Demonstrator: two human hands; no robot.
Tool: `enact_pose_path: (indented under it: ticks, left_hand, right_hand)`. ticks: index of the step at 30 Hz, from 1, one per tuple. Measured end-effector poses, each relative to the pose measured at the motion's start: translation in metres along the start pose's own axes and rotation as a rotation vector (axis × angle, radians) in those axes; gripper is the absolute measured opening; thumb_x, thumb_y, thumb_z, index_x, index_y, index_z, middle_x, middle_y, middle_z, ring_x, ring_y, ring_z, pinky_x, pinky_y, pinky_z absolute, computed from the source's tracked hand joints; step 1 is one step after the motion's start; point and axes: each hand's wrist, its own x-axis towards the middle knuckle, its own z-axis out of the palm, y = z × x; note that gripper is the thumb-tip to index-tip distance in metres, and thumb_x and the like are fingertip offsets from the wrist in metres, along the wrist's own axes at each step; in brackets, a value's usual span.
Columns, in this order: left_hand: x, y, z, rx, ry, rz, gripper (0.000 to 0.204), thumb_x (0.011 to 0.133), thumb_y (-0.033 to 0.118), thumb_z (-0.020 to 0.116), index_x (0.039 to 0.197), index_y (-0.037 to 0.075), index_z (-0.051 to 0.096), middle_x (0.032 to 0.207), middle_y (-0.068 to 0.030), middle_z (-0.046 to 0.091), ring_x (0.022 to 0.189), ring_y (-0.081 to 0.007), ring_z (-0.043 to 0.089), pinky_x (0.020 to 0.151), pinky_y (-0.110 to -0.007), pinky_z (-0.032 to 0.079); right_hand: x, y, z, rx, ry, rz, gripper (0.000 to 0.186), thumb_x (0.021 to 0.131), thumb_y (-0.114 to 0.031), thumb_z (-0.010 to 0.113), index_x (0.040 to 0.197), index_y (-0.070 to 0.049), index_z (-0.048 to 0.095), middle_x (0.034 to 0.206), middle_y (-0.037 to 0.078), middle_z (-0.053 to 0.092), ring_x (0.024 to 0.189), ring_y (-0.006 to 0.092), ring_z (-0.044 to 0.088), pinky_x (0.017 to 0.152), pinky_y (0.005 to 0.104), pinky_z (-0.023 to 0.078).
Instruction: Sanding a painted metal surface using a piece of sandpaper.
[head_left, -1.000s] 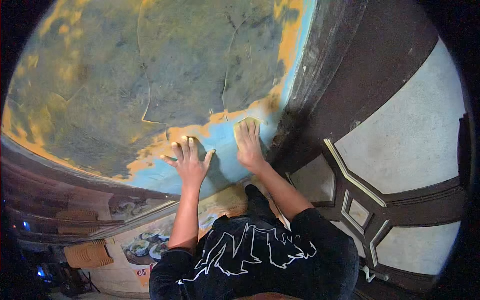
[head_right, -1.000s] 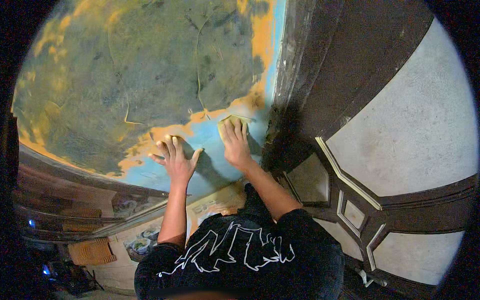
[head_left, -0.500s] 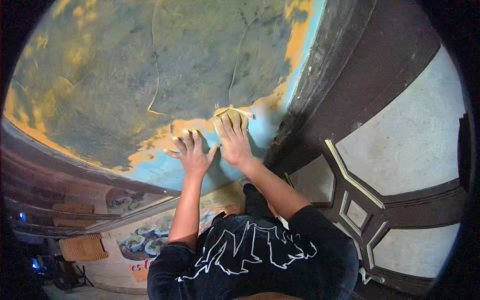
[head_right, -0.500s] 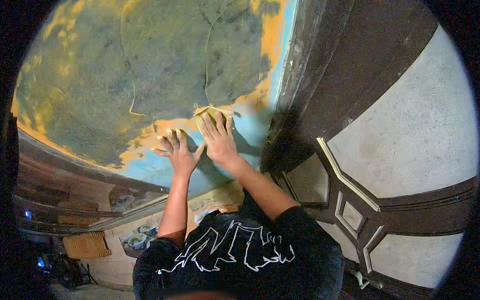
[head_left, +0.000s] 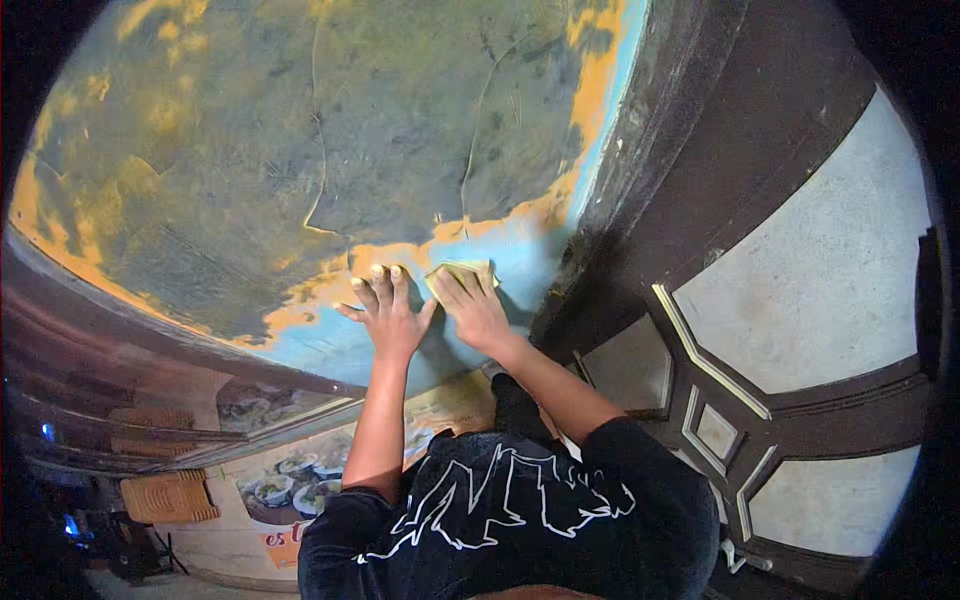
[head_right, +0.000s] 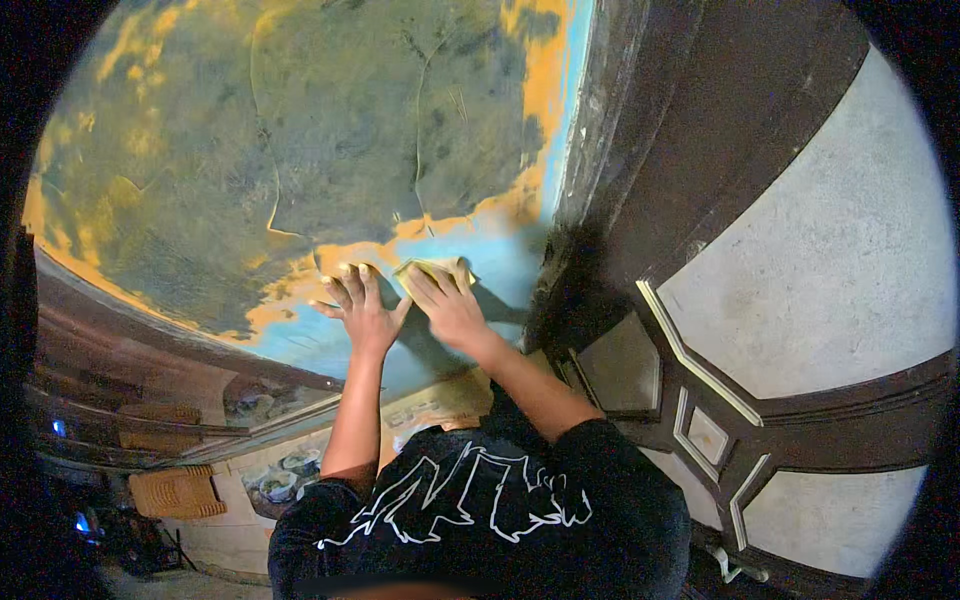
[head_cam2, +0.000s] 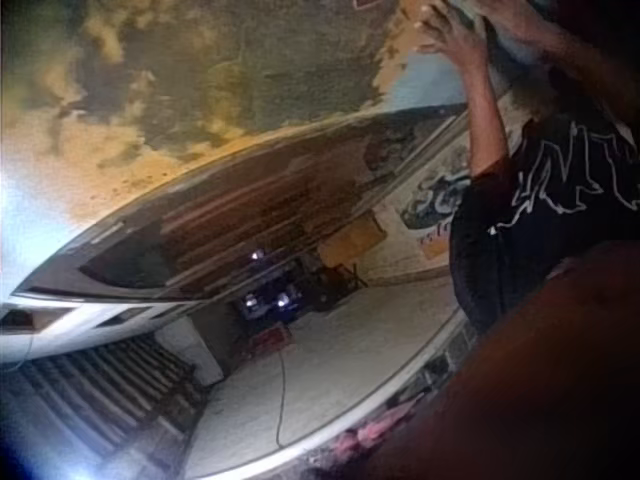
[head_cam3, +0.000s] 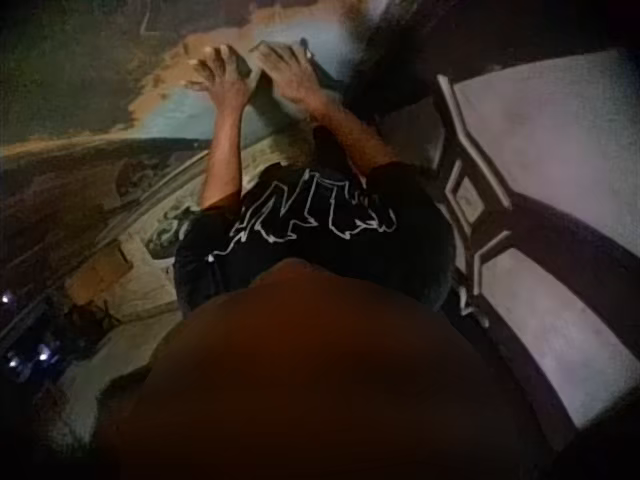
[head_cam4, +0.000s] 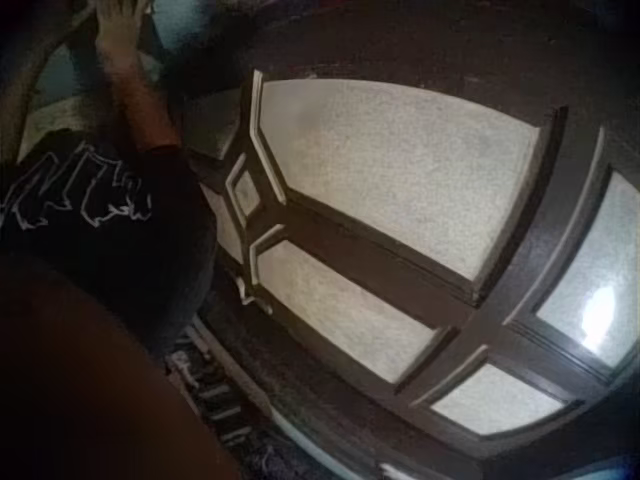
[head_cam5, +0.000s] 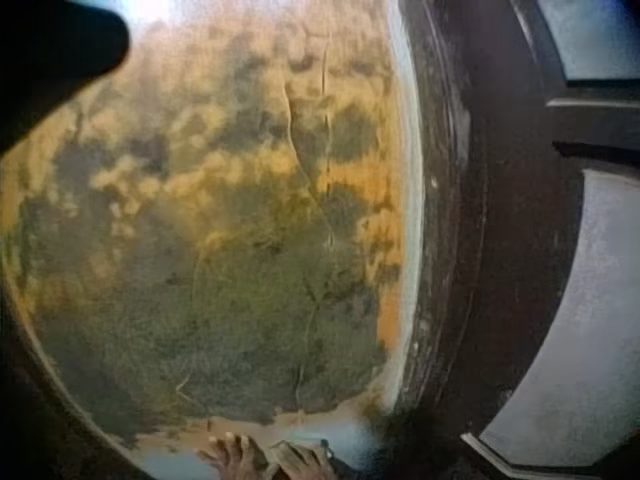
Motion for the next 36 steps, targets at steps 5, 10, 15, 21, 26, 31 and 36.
enact_pose_path:
  ticks: [5, 10, 15, 21, 26, 31, 36]
  left_hand:
    - [0.003, 0.005, -0.006, 0.047, -0.08, -0.005, 0.094, 0.067, 0.062, 0.072, 0.14, 0.01, 0.044, 0.158, -0.0177, -0.004, 0.139, -0.0494, -0.017, 0.095, -0.077, -0.013]
    - [0.021, 0.036, -0.004, -0.003, -0.059, -0.045, 0.101, 0.064, 0.063, 0.073, 0.147, 0.024, 0.032, 0.156, -0.021, -0.017, 0.132, -0.0603, -0.021, 0.088, -0.083, -0.012]
    - [0.02, 0.035, -0.002, 0.002, -0.096, -0.06, 0.113, 0.063, 0.064, 0.074, 0.152, 0.026, 0.015, 0.154, -0.0241, -0.02, 0.13, -0.0617, -0.025, 0.085, -0.083, -0.012]
    - [0.021, 0.036, 0.001, -0.031, -0.033, -0.043, 0.122, 0.059, 0.065, 0.076, 0.153, 0.028, 0.009, 0.154, -0.0232, -0.021, 0.13, -0.0609, -0.026, 0.086, -0.082, -0.014]
    - [0.022, 0.034, -0.004, -0.005, -0.055, -0.041, 0.124, 0.059, 0.067, 0.076, 0.153, 0.028, 0.007, 0.152, -0.0267, -0.022, 0.129, -0.0627, -0.026, 0.086, -0.082, -0.015]
    - [0.02, 0.038, 0.0, -0.029, -0.059, -0.063, 0.123, 0.058, 0.068, 0.076, 0.153, 0.029, 0.009, 0.153, -0.0245, -0.022, 0.129, -0.0622, -0.026, 0.086, -0.082, -0.014]
    - [0.019, 0.034, -0.001, -0.013, -0.031, -0.068, 0.122, 0.057, 0.068, 0.076, 0.153, 0.029, 0.011, 0.153, -0.0245, -0.021, 0.129, -0.0636, -0.024, 0.086, -0.082, -0.015]
  right_hand:
    - [0.024, 0.004, -0.027, -0.046, 0.082, 0.051, 0.058, 0.077, -0.007, 0.054, 0.134, -0.001, 0.046, 0.139, 0.019, 0.043, 0.131, 0.0455, 0.033, 0.108, 0.0645, 0.018]
    - [-0.005, 0.022, -0.007, -0.072, 0.111, 0.063, 0.058, 0.079, -0.008, 0.054, 0.136, -0.002, 0.045, 0.143, 0.015, 0.043, 0.133, 0.0437, 0.033, 0.109, 0.0631, 0.018]
    - [0.004, 0.038, -0.031, -0.086, 0.055, 0.053, 0.059, 0.072, -0.004, 0.055, 0.129, 0.006, 0.046, 0.137, 0.025, 0.043, 0.127, 0.0528, 0.033, 0.107, 0.0668, 0.019]
    - [-0.02, 0.056, -0.016, -0.068, 0.108, 0.057, 0.058, 0.071, 0.001, 0.054, 0.128, 0.007, 0.044, 0.134, 0.027, 0.041, 0.126, 0.0535, 0.032, 0.105, 0.068, 0.02]
    - [0.003, 0.065, -0.04, -0.016, 0.146, 0.074, 0.055, 0.075, -0.001, 0.053, 0.129, 0.005, 0.046, 0.136, 0.024, 0.044, 0.129, 0.0498, 0.034, 0.107, 0.0666, 0.02]
    - [-0.029, 0.078, -0.02, -0.052, 0.212, 0.155, 0.053, 0.077, -0.002, 0.052, 0.129, 0.006, 0.046, 0.138, 0.026, 0.041, 0.132, 0.0507, 0.03, 0.108, 0.0654, 0.019]
    - [-0.003, 0.082, -0.05, -0.043, 0.263, 0.141, 0.057, 0.076, 0.001, 0.052, 0.132, 0.008, 0.043, 0.141, 0.028, 0.038, 0.132, 0.0528, 0.027, 0.109, 0.0643, 0.02]
